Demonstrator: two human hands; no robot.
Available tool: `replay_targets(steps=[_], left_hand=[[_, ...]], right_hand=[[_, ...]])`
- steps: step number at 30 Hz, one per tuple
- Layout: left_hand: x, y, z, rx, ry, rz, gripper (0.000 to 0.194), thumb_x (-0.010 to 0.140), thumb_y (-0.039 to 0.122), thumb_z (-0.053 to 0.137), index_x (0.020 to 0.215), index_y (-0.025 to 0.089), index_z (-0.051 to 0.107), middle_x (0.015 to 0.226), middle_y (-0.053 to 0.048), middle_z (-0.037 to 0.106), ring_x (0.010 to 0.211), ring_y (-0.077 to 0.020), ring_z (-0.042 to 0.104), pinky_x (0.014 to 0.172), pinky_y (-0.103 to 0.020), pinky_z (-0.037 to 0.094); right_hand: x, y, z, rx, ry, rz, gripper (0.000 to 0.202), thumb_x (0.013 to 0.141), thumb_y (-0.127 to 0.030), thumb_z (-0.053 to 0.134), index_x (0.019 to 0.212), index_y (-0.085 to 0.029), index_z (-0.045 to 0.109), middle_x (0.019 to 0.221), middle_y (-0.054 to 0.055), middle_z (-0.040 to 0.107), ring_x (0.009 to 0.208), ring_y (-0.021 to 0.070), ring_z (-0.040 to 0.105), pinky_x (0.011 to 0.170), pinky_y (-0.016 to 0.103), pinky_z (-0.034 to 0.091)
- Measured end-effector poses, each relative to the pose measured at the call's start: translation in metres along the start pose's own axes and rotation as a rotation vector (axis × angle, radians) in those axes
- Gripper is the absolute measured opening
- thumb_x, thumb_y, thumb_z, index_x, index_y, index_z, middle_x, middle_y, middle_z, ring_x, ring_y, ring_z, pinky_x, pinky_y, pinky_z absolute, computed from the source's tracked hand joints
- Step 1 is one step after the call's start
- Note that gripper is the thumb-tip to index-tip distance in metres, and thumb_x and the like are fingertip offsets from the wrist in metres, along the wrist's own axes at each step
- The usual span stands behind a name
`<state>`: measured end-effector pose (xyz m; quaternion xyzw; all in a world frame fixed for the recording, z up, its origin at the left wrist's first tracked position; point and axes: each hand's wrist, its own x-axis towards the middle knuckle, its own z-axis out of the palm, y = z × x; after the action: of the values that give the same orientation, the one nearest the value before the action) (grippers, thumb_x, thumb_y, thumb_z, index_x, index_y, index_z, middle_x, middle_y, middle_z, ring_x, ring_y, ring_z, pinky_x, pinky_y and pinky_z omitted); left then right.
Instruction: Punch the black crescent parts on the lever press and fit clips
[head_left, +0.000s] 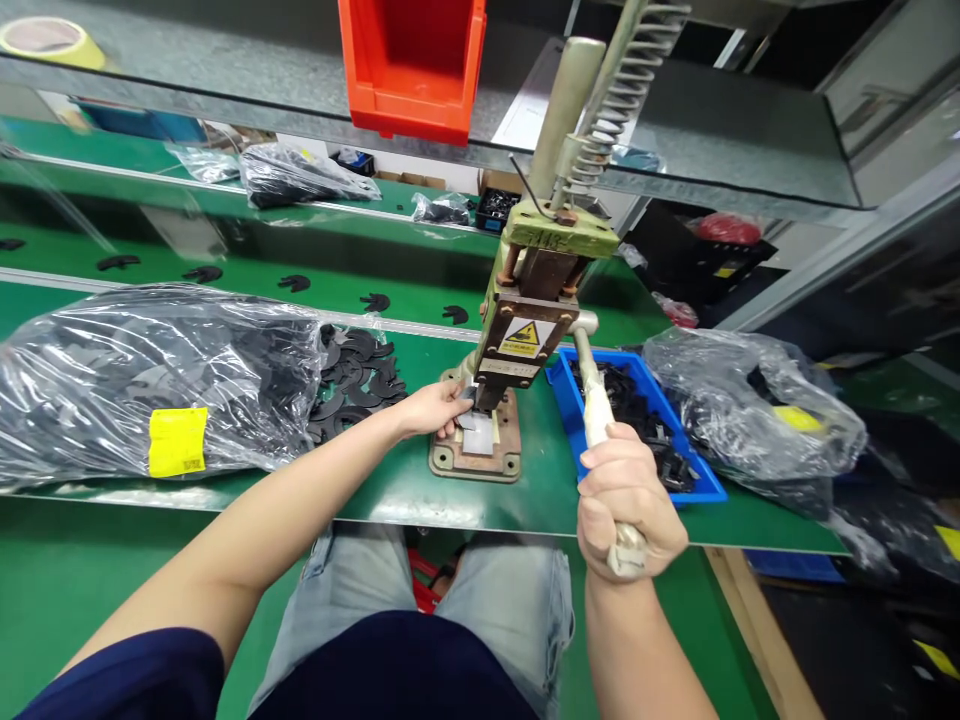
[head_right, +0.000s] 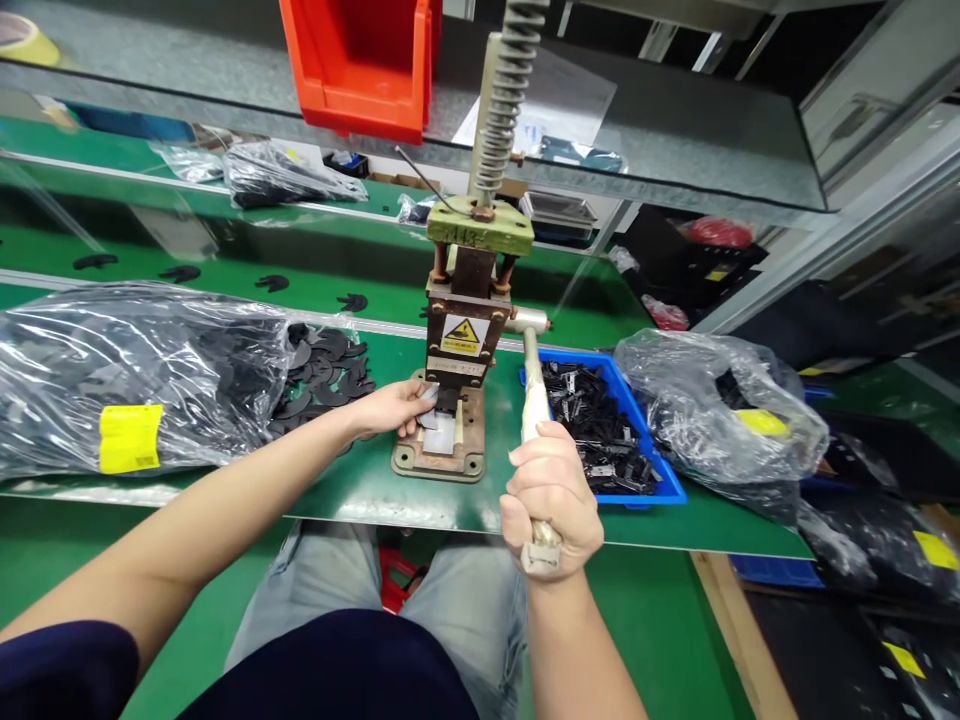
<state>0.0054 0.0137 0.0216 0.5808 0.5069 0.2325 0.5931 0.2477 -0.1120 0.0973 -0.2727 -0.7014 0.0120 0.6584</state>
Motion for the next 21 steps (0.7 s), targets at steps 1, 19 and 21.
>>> replay_targets(steps=[1,19,21], left_hand=[[0.000,0.002,0.001,0.009,-0.007,-0.002,0.027,0.100,0.043,0.065,0.098,0.019,0.052,0.048,0.006,0.058,0.037,-0.0089,0.053,0.040,-0.016,0.039],[0.010,0.021,0.007,0.100,0.007,-0.167,0.025,0.098,0.031,0.067,0.118,0.016,0.064,0.046,0.004,0.060,0.036,-0.0123,0.056,0.039,-0.018,0.042],[0.012,0.022,0.007,0.131,0.021,-0.154,0.027,0.094,0.034,0.072,0.114,0.017,0.066,0.048,0.004,0.061,0.036,-0.0129,0.057,0.038,-0.019,0.042]], right_hand=[[-0.001,0.000,0.000,0.001,-0.001,0.000,0.022,0.081,-0.020,0.068,0.063,-0.025,0.057,0.063,-0.004,0.061,0.072,0.0203,0.066,0.098,0.062,0.055],[0.005,0.024,-0.008,-0.054,-0.109,-0.096,0.012,0.081,-0.025,0.073,0.074,-0.026,0.063,0.083,-0.001,0.070,0.086,0.0225,0.069,0.098,0.059,0.058],[0.003,0.021,-0.005,-0.047,-0.084,-0.070,0.015,0.079,-0.021,0.072,0.072,-0.026,0.060,0.074,-0.002,0.068,0.093,0.0259,0.072,0.104,0.066,0.056]])
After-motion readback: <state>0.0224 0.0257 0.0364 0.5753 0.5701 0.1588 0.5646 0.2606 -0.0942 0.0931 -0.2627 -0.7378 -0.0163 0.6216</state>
